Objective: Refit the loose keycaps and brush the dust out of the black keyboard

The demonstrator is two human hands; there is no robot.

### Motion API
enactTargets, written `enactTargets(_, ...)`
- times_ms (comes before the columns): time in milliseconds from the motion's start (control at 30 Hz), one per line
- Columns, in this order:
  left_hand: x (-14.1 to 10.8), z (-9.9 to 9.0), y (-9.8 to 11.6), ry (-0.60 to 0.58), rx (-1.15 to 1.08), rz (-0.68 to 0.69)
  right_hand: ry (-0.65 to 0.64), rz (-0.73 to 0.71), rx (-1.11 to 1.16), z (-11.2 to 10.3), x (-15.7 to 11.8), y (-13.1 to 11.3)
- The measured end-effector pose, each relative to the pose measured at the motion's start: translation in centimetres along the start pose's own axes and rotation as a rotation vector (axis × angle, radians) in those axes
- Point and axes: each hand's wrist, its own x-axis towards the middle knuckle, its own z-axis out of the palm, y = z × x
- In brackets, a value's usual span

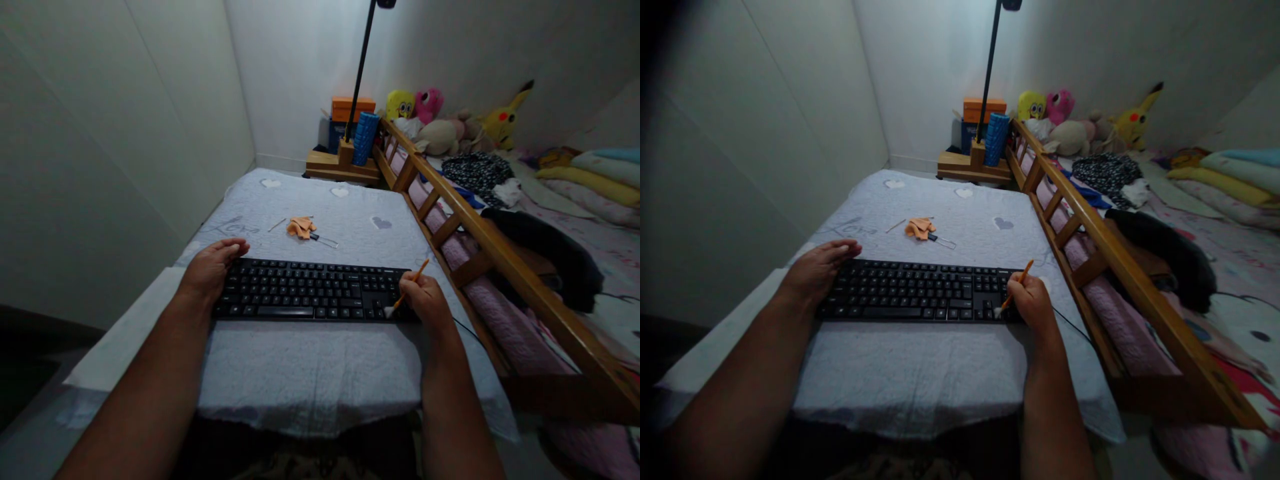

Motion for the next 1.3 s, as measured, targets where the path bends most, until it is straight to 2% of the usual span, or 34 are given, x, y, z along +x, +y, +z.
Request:
enactTargets(133,-0.1,0.1,0.1,0.006,-0.013,-0.007,-0.035,0.053,0.11,-0.1,-0.3,-0.2)
enactTargets(333,-0.1,0.1,0.1,0.015,-0.024,-0.017,0.169,-0.033,-0.01,-0.2,-0.1,0.0)
enactTargets(433,-0.1,0.1,0.0,0.011,-0.017,-0.007,0.103,-0.003,-0.043,-0.2,0.0,0.0)
enactTargets(600,0.0,0.0,-0.1,0.012,-0.012,0.006,-0.041,0.072,0.132,-0.1,-0.5,-0.5)
enactTargets(700,0.0,0.0,-0.1,0.011,-0.015,-0.007,-0.016,0.037,0.177,0.0,-0.5,-0.8)
enactTargets(833,0.0,0.0,-0.1,0.004,-0.029,-0.012,0.02,0.01,0.117,0.2,-0.3,-0.7)
enactTargets(933,0.0,0.0,0.0,0.007,-0.03,-0.008,-0.03,0.041,0.086,0.3,-0.1,-0.6)
enactTargets(1067,0.0,0.0,0.0,0.012,-0.025,-0.017,-0.137,0.07,0.171,0.2,-0.3,-0.6)
enactTargets(1300,0.1,0.0,-0.2,0.012,-0.031,-0.004,-0.188,0.088,0.243,0.8,-0.5,-1.2)
